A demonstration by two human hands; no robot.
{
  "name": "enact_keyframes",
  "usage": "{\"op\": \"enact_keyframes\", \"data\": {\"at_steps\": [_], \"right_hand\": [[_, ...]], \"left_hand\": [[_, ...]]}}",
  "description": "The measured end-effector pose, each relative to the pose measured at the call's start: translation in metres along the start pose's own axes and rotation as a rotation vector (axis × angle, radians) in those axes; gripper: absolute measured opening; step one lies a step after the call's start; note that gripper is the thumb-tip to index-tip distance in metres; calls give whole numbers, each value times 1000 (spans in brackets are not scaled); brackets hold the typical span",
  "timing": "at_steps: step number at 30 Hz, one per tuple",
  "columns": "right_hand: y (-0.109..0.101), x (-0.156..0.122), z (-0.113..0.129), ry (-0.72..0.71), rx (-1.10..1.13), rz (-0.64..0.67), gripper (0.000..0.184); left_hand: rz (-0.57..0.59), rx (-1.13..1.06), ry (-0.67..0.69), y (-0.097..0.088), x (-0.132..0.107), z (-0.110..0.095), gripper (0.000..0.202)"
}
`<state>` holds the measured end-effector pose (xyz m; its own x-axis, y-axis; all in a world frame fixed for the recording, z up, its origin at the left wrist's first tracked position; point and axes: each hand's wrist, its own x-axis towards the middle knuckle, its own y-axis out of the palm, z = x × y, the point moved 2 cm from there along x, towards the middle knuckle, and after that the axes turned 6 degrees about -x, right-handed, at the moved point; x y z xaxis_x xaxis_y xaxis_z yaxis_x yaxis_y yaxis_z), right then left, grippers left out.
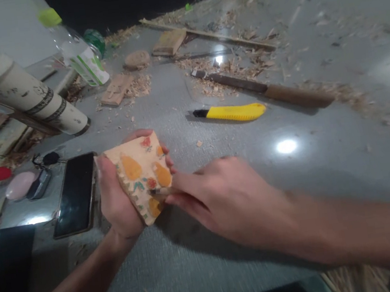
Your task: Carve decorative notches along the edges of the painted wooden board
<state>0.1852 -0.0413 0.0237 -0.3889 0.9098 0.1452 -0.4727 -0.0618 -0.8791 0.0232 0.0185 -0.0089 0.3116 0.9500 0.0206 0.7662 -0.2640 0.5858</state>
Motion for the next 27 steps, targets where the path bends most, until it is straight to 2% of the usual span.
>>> {"op": "enact_keyframes", "data": {"at_steps": [2,4,9,11,17,23,27], "right_hand": [[-1,-1,-1,-80,-145,-43,35],[-2,0,-3,-100,-170,-48,37],[-1,7,-7,-6,244,124,45],[-2,9,-9,40,305,141,44],[-6,8,-14,7,194,35,39],[0,6,-15,-36,154,26,29],[3,6,-17,-16,108,32,19]], "left_hand": [[-3,-16,-27,1,0,0,69],[-1,-21,-33,1,0,0,70],[2,-18,-95,0,0,-1,63],[-11,-52,-125,-3,1,-2,60],[-67,-106,-146,-7,6,-4,56],[-85,-123,-153,-8,6,-7,61],[-98,-113,-144,-9,7,-9,64]]}}
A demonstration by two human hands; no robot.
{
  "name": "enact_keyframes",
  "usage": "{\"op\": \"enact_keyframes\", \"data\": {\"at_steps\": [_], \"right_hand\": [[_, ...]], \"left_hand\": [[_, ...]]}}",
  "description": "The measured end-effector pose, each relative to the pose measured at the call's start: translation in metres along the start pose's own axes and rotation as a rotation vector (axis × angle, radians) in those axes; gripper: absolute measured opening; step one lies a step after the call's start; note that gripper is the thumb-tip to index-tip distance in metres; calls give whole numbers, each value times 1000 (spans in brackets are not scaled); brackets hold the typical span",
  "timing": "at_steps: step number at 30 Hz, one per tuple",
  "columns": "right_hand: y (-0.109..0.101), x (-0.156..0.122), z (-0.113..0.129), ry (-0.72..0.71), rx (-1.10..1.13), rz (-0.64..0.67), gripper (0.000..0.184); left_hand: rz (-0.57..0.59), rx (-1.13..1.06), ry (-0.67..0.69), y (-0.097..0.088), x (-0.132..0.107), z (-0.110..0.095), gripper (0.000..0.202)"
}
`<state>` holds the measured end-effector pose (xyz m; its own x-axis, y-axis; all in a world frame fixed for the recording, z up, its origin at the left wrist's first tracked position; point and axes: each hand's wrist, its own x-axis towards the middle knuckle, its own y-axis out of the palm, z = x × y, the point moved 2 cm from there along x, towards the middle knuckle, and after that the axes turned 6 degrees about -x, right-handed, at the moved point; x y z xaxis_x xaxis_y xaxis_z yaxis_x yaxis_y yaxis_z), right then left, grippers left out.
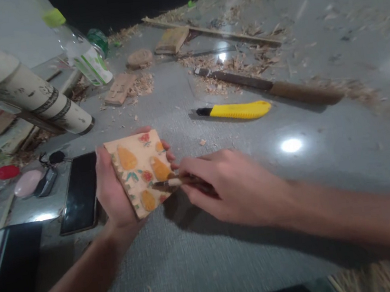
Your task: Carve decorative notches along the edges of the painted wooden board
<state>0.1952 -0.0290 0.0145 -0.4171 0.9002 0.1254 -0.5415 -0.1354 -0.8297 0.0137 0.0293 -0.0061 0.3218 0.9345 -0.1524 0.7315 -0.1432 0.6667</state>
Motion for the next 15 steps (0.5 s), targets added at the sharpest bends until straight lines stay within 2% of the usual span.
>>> {"op": "enact_keyframes", "data": {"at_steps": [9,15], "right_hand": [[1,-1,1,-36,-29,-25,12],[1,-3,1,-80,-43,-36,18]], "left_hand": [[-22,40,25,-2,0,1,58],[37,19,24,-2,-2,3,53]]}}
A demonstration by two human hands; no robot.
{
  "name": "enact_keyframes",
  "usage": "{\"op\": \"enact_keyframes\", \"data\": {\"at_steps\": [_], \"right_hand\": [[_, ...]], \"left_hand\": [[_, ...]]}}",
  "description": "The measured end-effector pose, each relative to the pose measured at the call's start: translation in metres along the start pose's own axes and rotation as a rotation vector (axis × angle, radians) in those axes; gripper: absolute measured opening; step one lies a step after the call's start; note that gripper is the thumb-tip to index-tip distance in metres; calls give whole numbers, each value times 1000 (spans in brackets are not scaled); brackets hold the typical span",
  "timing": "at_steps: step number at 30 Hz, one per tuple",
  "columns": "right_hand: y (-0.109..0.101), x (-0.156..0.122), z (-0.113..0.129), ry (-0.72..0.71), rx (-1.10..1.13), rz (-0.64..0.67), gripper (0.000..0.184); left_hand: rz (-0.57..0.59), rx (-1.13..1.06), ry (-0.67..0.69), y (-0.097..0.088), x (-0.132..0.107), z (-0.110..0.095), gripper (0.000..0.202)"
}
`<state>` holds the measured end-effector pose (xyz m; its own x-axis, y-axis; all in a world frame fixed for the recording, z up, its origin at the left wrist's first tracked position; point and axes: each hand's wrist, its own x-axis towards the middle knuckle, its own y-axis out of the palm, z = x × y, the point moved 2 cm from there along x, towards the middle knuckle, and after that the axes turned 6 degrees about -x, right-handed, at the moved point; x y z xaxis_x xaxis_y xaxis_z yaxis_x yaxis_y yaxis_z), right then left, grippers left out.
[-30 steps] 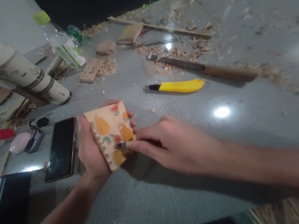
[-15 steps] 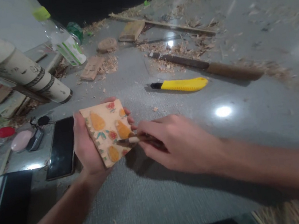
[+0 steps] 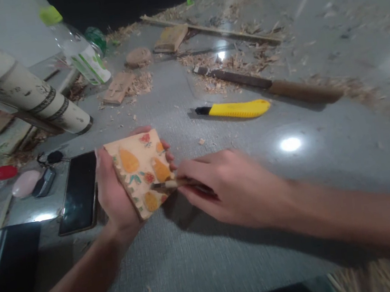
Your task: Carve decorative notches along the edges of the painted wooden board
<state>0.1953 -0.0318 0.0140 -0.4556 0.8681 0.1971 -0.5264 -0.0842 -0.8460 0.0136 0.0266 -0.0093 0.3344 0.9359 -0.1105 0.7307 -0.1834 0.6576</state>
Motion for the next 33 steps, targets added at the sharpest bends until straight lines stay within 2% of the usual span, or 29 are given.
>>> {"op": "enact_keyframes", "data": {"at_steps": [8,15,19,26,33], "right_hand": [[-2,0,3,-31,-30,-12,19],[-2,-3,5,-36,-52,-43,23],[-3,-4,5,-22,-78,-19,24],[-4,-2,6,-38,-93,-5,30],[-4,-2,5,-29,-170,44,25]], "left_hand": [[35,24,24,0,-1,1,51],[9,59,34,3,-3,0,50],[-1,44,34,5,-3,0,48],[47,28,49,4,-4,3,50],[22,23,42,7,-4,3,50]]}}
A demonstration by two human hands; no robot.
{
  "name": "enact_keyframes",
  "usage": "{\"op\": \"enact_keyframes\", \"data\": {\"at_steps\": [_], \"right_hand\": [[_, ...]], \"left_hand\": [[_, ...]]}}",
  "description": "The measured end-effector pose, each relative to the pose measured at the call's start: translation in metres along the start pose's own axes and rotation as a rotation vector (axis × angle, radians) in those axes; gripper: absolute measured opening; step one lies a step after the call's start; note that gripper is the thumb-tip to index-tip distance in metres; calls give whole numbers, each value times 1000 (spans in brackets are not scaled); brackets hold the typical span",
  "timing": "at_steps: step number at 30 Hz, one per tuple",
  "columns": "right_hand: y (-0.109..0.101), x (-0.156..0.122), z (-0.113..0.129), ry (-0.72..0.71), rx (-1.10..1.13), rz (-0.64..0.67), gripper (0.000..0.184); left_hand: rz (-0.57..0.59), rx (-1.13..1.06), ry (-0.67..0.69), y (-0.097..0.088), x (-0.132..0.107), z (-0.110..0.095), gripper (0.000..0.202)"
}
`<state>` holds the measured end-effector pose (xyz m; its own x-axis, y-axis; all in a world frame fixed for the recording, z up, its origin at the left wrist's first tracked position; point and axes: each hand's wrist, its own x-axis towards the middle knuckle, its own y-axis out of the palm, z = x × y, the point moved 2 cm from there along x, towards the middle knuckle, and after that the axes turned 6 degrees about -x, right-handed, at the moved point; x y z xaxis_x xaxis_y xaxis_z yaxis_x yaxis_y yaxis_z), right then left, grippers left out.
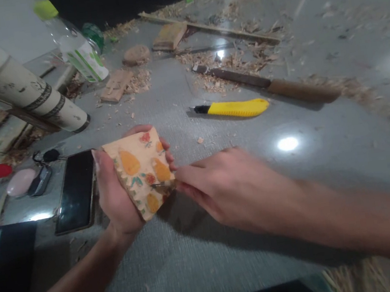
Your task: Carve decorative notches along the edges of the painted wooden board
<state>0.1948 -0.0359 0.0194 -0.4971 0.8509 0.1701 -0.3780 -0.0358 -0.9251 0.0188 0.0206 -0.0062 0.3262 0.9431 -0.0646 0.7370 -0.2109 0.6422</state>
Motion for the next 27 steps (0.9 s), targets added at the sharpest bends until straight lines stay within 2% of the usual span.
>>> {"op": "enact_keyframes", "data": {"at_steps": [5,9,12,18,21,24,27], "right_hand": [[2,-1,-7,-81,-167,4,14],[2,-1,-9,-140,-241,9,15],[2,1,-7,-114,-176,16,17],[4,4,-6,19,96,52,25],[6,5,-8,48,135,85,29],[4,6,-11,-11,72,58,26],[2,6,-12,-139,-111,7,20]], "left_hand": [[-19,31,-34,1,1,0,55],[-4,1,-15,3,-1,1,55],[-30,4,-20,3,-2,1,53],[-53,24,-36,1,1,0,51],[-28,5,-40,0,3,0,49],[1,-8,-46,0,4,0,50],[4,-16,-41,0,3,0,52]]}}
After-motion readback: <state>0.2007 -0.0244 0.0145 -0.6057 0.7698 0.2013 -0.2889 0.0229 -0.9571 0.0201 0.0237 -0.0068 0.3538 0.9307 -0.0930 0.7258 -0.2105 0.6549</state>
